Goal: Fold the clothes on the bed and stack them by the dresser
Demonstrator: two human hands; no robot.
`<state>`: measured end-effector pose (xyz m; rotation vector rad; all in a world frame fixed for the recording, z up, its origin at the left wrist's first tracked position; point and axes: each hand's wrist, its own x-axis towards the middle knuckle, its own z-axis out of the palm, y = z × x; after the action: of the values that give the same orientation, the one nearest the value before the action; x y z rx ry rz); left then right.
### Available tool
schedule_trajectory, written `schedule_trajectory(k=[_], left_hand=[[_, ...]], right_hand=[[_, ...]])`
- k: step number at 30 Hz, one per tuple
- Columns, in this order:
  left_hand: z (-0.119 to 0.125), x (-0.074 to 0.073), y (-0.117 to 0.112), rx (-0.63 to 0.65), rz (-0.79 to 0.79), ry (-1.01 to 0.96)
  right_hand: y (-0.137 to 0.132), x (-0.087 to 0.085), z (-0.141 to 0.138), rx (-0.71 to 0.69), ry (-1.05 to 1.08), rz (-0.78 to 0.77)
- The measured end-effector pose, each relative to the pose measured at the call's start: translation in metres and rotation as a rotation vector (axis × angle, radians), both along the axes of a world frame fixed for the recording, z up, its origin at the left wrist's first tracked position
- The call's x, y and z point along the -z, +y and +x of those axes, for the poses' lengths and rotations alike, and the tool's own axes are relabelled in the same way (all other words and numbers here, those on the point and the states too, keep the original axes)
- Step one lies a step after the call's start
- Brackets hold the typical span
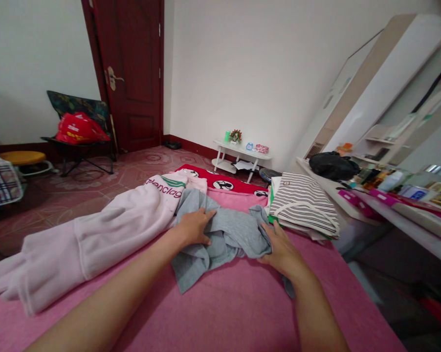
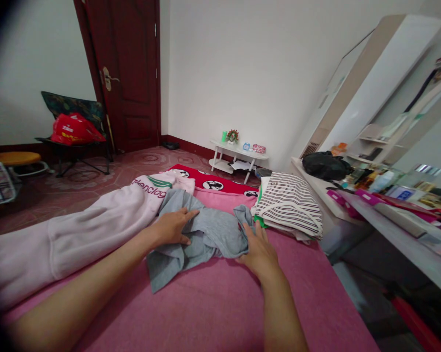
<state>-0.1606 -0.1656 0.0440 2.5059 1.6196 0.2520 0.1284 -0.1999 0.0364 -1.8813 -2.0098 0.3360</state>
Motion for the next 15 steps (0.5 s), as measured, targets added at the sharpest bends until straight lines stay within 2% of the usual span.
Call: schedule_trajectory(k=[2,4,6,9,12,15], left_hand=[[0.005,0.003,-0.001,-0.077,0.027,0.032],[0.008,0.006,0.0,-0.145,0.078,0.027],[0.008,0.007,0.001,-0.232,0.187,0.025],[0.004,0.007,0.004,-0.363,0.317,0.03],[-0.003,0.005,0.008,-0.401,0.245,-0.002],[-0.011,0.001,0.013,-0.379,0.072,-0.147]], right_hand=[[0.007,0.009,0.004,0.013,-0.028,0.056],[0.012,0.011,0.008,-0.035,0.027,0.096],[0.014,0.005,0.01,-0.025,0.16,0.125],[0.011,-0.014,0.009,0.143,0.452,0.227],[0.005,-0.037,0.0,0.253,0.838,0.449],[-0.004,-0.06,-0.014,0.246,1.178,0.596]])
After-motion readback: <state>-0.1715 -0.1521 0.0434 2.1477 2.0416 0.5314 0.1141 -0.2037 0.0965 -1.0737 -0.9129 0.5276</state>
